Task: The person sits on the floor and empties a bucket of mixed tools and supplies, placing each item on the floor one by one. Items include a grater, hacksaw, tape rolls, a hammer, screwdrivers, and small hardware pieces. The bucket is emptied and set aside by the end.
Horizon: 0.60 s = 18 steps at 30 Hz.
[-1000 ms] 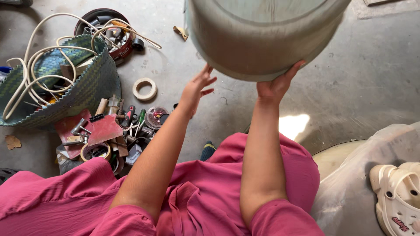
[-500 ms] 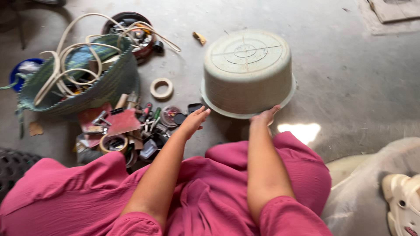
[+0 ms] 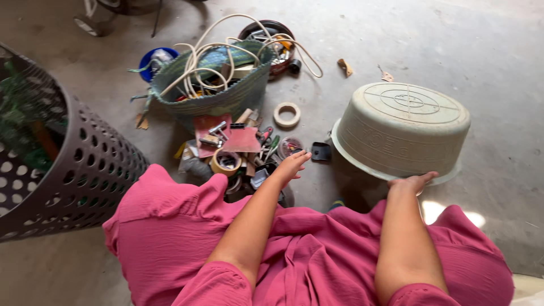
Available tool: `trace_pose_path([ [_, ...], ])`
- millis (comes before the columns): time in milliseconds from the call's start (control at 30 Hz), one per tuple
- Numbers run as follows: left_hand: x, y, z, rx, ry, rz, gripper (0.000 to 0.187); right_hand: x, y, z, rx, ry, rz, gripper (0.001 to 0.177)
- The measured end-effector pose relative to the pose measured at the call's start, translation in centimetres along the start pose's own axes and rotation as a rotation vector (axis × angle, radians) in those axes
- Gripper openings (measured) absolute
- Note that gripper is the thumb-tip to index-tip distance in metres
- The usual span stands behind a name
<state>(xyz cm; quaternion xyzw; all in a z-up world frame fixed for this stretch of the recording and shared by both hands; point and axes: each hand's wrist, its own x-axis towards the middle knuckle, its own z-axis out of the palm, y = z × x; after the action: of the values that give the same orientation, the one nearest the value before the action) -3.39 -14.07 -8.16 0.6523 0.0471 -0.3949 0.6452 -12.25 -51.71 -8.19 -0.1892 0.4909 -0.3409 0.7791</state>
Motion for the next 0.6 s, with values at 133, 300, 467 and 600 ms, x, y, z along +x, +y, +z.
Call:
trace_pose_path([
  [133, -0.6, 0.3, -1.2, -0.093, 0.019, 0.038, 0.089, -2.4, 1.0, 1.8, -0.007, -0.097, -0.038, 0.091],
  [300, -1.9, 0.6, -1.7, -0.124, 0.018, 0.046, 0.087, -5.8, 1.5, 3.9, -0.025, -0.04, 0.012, 0.087],
  [467, -2.9, 1.5, -1.0, -0.117, -0.009, 0.092, 0.085, -7.9, 1.8, 5.4, -0.008, -0.144, 0.002, 0.083],
  [600, -3.8, 3.0, 2.0, 0.069, 0.035, 0.302, 0.092, -9.8, 1.9, 6.3, 0.014, -0.15, 0.065, 0.079],
])
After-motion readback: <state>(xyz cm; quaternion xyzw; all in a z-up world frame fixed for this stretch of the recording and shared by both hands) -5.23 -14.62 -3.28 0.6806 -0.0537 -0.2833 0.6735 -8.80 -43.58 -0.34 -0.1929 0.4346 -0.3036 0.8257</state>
